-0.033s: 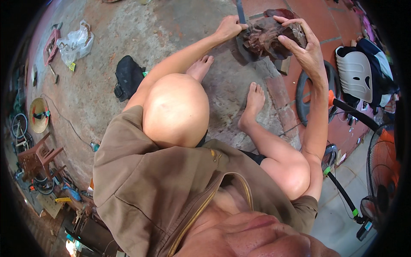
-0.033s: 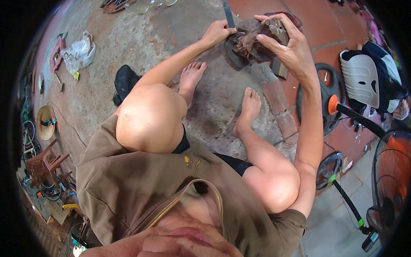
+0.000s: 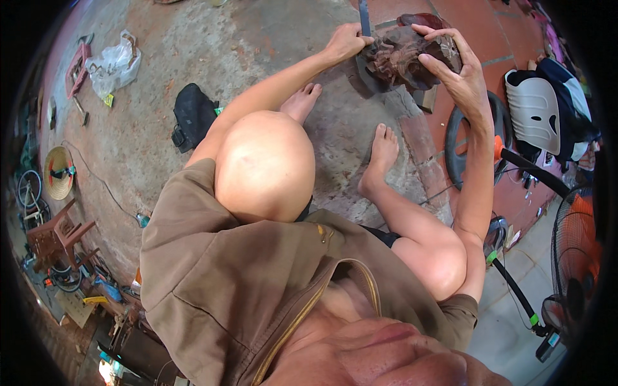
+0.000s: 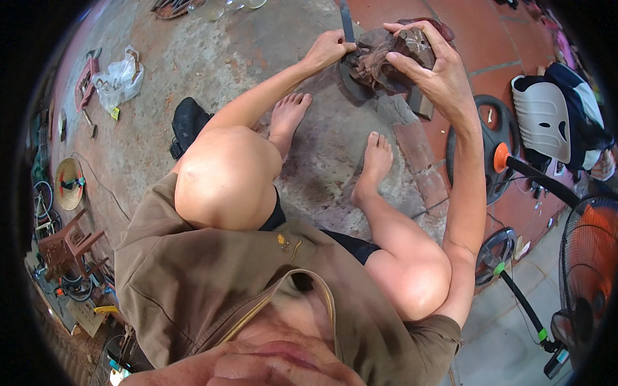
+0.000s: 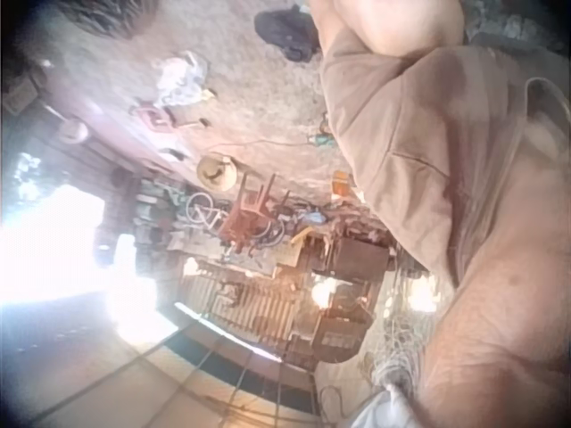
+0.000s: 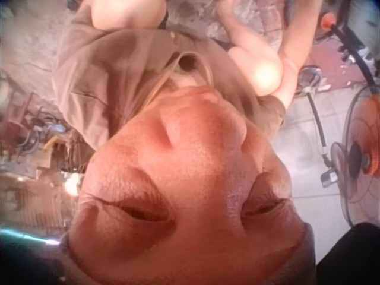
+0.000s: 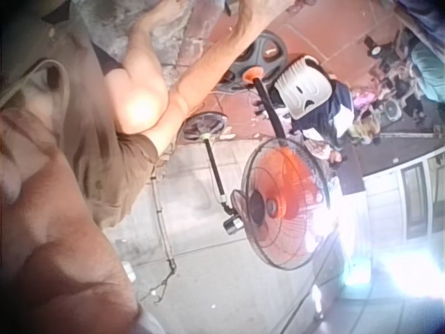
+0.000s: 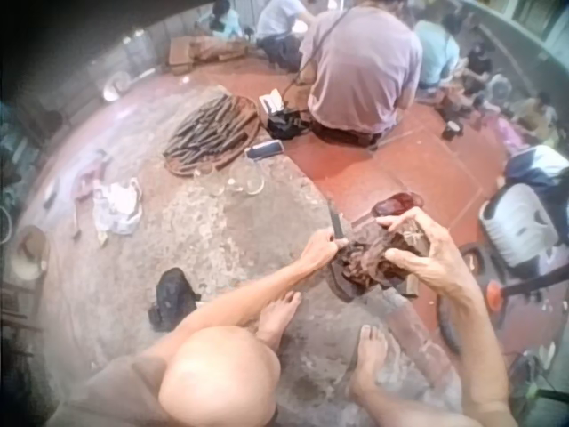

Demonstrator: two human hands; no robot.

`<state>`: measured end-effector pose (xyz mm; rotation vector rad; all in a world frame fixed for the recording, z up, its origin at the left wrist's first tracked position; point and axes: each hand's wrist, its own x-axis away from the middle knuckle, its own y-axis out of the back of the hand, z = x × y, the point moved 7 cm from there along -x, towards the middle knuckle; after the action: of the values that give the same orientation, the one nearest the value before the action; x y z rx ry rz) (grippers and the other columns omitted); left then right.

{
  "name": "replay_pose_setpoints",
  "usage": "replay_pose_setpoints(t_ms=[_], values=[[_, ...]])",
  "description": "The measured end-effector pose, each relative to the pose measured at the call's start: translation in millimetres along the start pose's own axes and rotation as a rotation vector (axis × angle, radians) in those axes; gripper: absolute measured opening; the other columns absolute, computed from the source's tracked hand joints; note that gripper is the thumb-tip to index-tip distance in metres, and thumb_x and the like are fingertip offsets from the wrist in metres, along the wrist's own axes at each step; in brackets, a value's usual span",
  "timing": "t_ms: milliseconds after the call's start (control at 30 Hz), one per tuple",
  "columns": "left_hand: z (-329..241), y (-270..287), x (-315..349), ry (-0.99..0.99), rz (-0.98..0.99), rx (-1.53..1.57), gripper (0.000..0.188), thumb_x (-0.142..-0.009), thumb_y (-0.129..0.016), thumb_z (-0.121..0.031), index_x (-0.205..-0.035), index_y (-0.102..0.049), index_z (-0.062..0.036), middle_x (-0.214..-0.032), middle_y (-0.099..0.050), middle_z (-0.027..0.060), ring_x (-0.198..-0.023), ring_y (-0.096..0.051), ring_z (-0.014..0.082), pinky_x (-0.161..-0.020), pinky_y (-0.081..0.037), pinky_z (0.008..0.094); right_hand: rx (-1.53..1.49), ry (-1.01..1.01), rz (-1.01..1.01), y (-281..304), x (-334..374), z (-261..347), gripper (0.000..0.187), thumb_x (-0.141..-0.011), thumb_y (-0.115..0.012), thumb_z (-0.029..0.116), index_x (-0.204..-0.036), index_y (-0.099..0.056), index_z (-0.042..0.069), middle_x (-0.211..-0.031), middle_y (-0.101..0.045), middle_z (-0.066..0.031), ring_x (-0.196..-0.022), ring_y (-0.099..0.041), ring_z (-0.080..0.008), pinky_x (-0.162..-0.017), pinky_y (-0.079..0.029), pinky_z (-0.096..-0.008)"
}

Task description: The person sits on the floor and carves a piece of wood using a knife held in the right hand. The wood is held in the left hand and rotated as the person shapes it with the knife.

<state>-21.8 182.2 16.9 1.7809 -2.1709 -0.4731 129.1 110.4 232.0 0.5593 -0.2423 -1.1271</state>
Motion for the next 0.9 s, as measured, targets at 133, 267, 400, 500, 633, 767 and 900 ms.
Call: replay_pose_setpoints(t_ms=[133,267,400,500,633,767,900], values=[[-4.7,3.8,-9.0,-0.034,-0.023,-0.051,0.026,-0.081,-0.068,-0.024,-0.087,-0.066,0.0015,-0.075,-0.065,0.0148,-0.072,-0.061,0.0218,-0.067,-0.045,0.0385,0.012,0.018,-0.003,-0.1,-1.3,0.5,0.030,-0.086,-0.070,0.021,-0.108,-0.058,0.005,-0.121,-0.064,-0.0043,-0.104,-0.060,-0.0138,-0.091,-0.047,-0.0305],[13.9,8.9,-13.4,0.035,-0.068,0.032,0.027,-0.082,-0.067,-0.024,-0.084,-0.063,0.0028,-0.072,-0.063,0.0148,-0.069,-0.059,0.0224,-0.065,-0.045,0.0390,-0.006,0.014,0.001,-0.4,-4.6,-5.1,0.031,-0.085,-0.070,0.021,-0.108,-0.058,0.004,-0.121,-0.064,-0.0046,-0.106,-0.060,-0.0145,-0.092,-0.047,-0.0305],[4.9,5.3,-2.0,-0.019,-0.056,0.082,0.025,-0.081,-0.068,-0.022,-0.081,-0.064,0.0026,-0.069,-0.062,0.0124,-0.065,-0.059,0.0193,-0.062,-0.045,0.0367,-0.008,0.035,-0.009,0.9,-3.1,-4.1,0.030,-0.085,-0.071,0.021,-0.108,-0.058,0.005,-0.121,-0.064,-0.0049,-0.107,-0.059,-0.0144,-0.093,-0.046,-0.0302],[-8.1,1.9,-4.9,-0.062,-0.026,-0.094,0.021,-0.080,-0.068,-0.019,-0.080,-0.065,0.0016,-0.070,-0.064,0.0107,-0.065,-0.060,0.0166,-0.061,-0.045,0.0345,-0.002,-0.004,-0.008,4.1,-1.7,-4.4,0.030,-0.085,-0.071,0.020,-0.108,-0.058,0.005,-0.121,-0.064,-0.0054,-0.107,-0.059,-0.0142,-0.093,-0.046,-0.0299],[10.4,7.0,-16.4,0.064,0.016,0.025,0.021,-0.080,-0.069,-0.020,-0.082,-0.066,0.0006,-0.075,-0.067,0.0105,-0.069,-0.062,0.0164,-0.063,-0.047,0.0343,-0.024,0.029,-0.002,2.2,-3.7,-6.6,0.030,-0.085,-0.071,0.020,-0.108,-0.058,0.004,-0.121,-0.064,-0.0056,-0.106,-0.059,-0.0137,-0.092,-0.046,-0.0298],[31.8,4.6,-8.3,0.116,-0.086,0.317,0.024,-0.081,-0.070,-0.023,-0.083,-0.066,0.0003,-0.077,-0.068,0.0109,-0.071,-0.062,0.0181,-0.066,-0.048,0.0345,-0.038,0.015,0.005,1.4,-4.9,-6.4,0.030,-0.085,-0.071,0.020,-0.108,-0.058,0.004,-0.121,-0.065,-0.0051,-0.106,-0.059,-0.0139,-0.092,-0.047,-0.0299],[8.1,1.0,4.4,0.056,-0.044,0.170,0.025,-0.084,-0.069,-0.025,-0.084,-0.067,0.0005,-0.077,-0.068,0.0091,-0.068,-0.060,0.0180,-0.064,-0.047,0.0343,-0.001,0.017,-0.020,4.6,-2.0,-8.8,0.031,-0.085,-0.071,0.021,-0.108,-0.058,0.005,-0.120,-0.065,-0.0046,-0.106,-0.060,-0.0145,-0.092,-0.047,-0.0302]])
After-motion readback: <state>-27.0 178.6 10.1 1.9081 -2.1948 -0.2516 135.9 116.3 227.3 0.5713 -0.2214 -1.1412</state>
